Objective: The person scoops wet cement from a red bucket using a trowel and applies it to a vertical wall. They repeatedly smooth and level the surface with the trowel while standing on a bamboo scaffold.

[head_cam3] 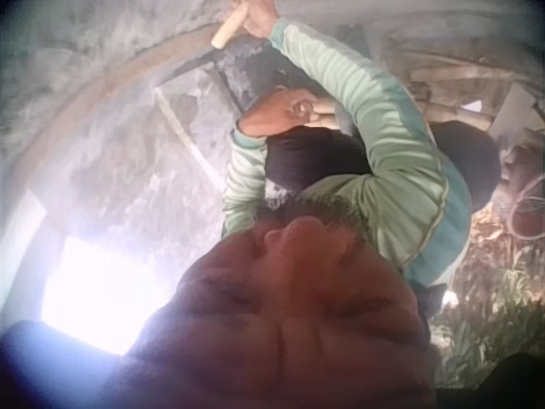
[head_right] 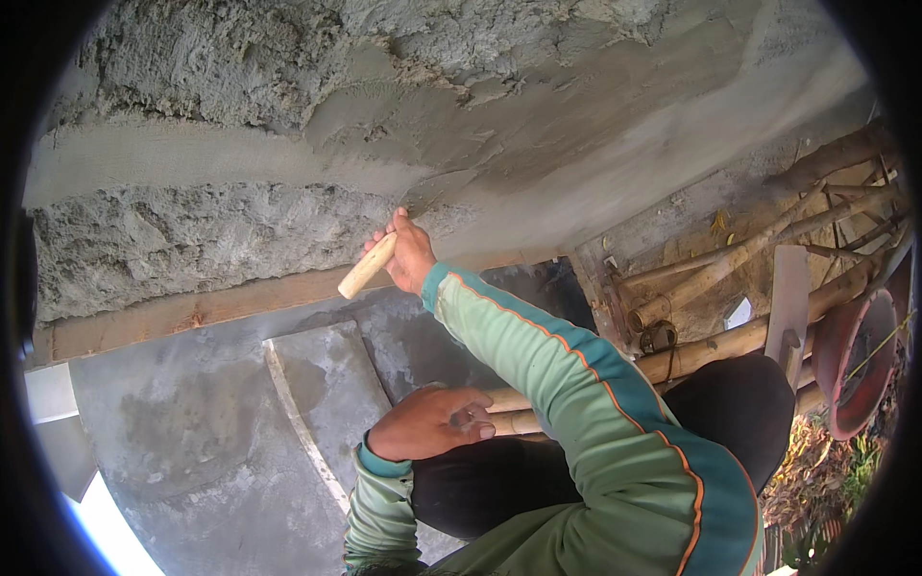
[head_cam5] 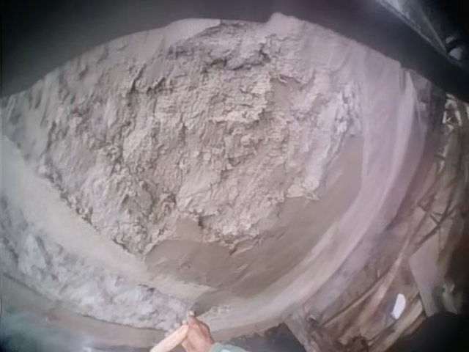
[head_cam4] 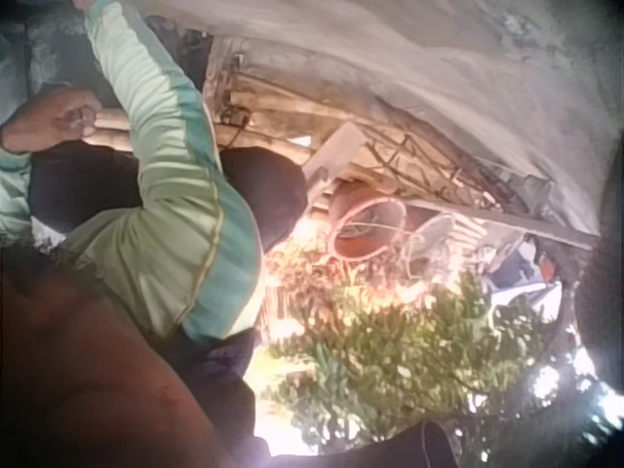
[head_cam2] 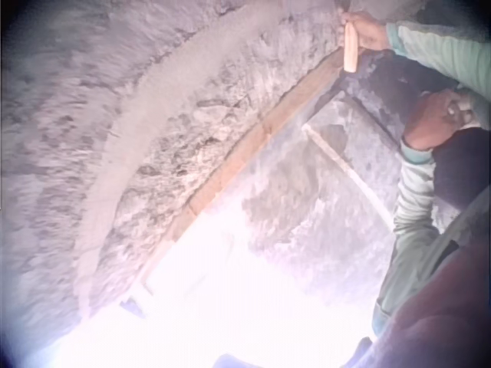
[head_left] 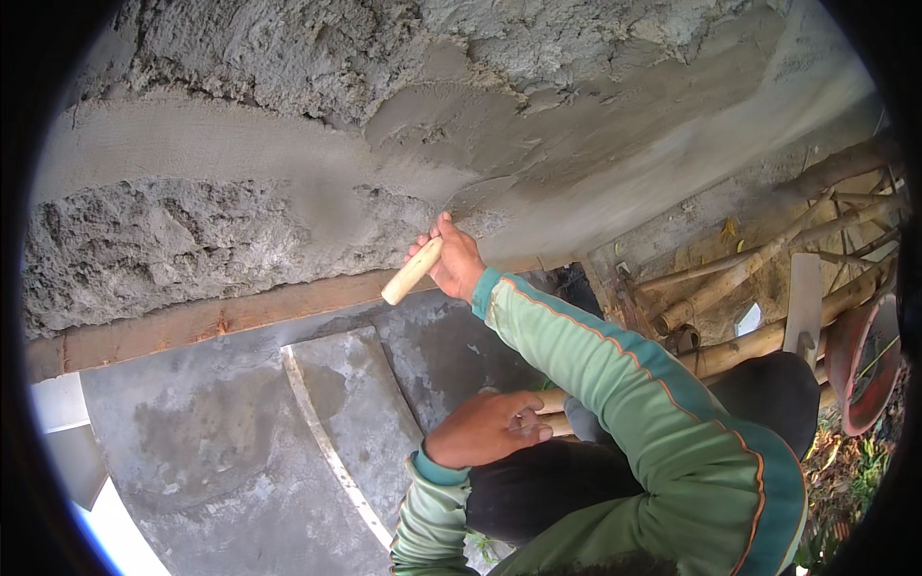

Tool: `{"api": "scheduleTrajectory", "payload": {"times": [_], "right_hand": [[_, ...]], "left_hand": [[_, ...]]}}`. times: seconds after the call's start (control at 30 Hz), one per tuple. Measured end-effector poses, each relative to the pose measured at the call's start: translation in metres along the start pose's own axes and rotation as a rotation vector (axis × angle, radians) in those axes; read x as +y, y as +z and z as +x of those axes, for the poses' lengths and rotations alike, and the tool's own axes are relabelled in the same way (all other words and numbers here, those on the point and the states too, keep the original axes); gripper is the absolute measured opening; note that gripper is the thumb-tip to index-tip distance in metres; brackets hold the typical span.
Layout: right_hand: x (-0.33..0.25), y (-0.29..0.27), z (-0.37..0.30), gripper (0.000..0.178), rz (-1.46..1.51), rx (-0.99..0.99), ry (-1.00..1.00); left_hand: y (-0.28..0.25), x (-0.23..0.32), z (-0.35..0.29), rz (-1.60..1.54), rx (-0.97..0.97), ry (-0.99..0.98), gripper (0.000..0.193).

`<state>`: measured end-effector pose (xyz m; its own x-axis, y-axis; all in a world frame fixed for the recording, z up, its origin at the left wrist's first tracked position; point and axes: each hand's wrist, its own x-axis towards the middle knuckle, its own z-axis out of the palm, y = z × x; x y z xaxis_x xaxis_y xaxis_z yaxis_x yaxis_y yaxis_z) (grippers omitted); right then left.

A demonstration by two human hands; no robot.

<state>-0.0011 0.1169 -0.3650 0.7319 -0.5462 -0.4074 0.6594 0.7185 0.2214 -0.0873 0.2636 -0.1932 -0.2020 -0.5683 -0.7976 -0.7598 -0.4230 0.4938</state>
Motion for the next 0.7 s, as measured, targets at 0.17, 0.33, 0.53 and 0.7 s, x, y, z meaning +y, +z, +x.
{"api": "scheduleTrajectory", "payload": {"times": [0.17,0.33,0.53,0.7], "right_hand": [[0.016,-0.08,-0.058,0.036,-0.245,0.246,-0.029],[-0.099,-0.184,-0.1,0.034,-0.63,0.598,-0.172],[-0.339,-0.176,-0.227,0.049,-2.359,0.526,-0.171],[-0.413,-0.06,-0.411,0.043,-2.423,0.63,-0.292]], "left_hand": [[-0.021,0.012,0.0,-0.121,0.564,0.312,0.047],[-0.16,0.041,-0.021,0.554,1.77,0.623,0.062],[-0.308,0.105,-0.083,1.271,2.213,0.515,0.081],[-0.325,0.134,-0.07,1.235,2.263,0.638,0.09]]}}
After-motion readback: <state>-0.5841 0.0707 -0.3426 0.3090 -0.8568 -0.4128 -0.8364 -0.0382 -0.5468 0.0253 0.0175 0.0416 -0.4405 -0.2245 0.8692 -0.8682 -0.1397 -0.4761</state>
